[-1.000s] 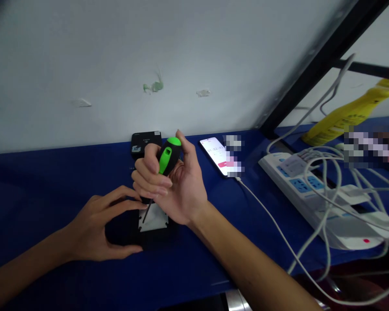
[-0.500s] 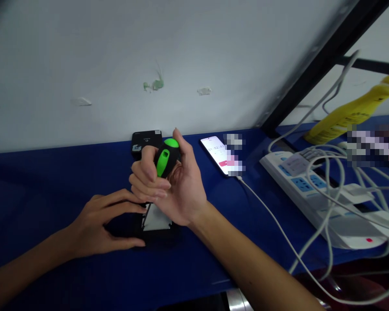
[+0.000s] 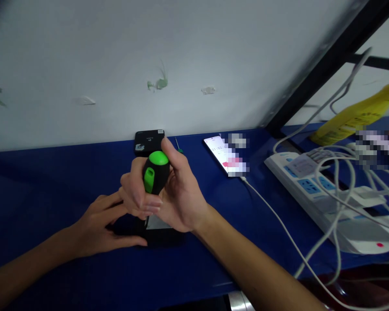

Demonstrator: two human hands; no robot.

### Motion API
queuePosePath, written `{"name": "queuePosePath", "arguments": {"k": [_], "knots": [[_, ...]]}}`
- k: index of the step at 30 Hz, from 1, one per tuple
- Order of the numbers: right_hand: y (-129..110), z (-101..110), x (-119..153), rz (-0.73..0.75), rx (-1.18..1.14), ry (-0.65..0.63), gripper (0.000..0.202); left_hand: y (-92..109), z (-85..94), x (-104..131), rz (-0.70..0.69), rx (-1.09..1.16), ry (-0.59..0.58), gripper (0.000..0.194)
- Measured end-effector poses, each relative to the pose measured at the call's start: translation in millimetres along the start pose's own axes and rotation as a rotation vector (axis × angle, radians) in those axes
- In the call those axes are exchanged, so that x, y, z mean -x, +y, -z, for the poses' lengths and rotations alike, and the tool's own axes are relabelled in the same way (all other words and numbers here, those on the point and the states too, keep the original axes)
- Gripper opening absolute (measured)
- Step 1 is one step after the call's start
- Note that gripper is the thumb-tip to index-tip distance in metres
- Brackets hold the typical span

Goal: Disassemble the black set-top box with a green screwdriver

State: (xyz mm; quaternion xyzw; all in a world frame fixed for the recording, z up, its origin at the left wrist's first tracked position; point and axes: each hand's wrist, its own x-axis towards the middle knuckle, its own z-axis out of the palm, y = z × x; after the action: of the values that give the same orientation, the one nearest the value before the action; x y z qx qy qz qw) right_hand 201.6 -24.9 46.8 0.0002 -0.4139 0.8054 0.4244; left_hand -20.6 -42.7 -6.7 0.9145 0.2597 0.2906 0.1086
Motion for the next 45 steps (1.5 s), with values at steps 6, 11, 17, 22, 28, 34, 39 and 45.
{"name": "queuePosePath", "arguments": {"k": [6, 11, 17, 22, 28, 34, 39, 45], "knots": [[0.4, -1.1, 0.6, 0.007, 0.058, -0.015, 0.076, -0.6, 0.2, 2.0, 0.008, 0.011, 0.004, 0.038], [-0.1, -2.1, 1.3, 0.016, 0.075, -0.023, 0.075, -0.6, 0.3, -0.2, -0.011, 0.041, -0.025, 0.034], [4.3, 1.2, -1.7, 0.034, 0.046, -0.084, 0.070, 2.2, 2.2, -1.2, -0.012, -0.008, -0.028, 0.040], [4.5, 0.3, -1.3, 0.044, 0.046, -0.068, 0.069, 1.7, 1.4, -0.6, -0.001, -0.009, -0.044, 0.042], [5.8, -1.9, 0.3, 0.026, 0.083, -0.028, 0.067, 1.9, 0.9, 0.9, -0.003, -0.010, -0.048, 0.041], [15.4, 1.7, -6.3, 0.132, 0.058, -0.099, 0.072, 0.3, -0.4, -0.3, -0.037, 0.010, -0.005, 0.039], [11.4, 1.0, -2.5, 0.138, 0.119, -0.115, 0.072, -2.6, -3.6, 4.0, -0.034, 0.066, -0.012, 0.035], [-2.3, -8.8, 8.7, -0.039, 0.151, 0.075, 0.049, -4.2, -2.8, 4.7, -0.009, 0.060, -0.076, 0.034]]}}
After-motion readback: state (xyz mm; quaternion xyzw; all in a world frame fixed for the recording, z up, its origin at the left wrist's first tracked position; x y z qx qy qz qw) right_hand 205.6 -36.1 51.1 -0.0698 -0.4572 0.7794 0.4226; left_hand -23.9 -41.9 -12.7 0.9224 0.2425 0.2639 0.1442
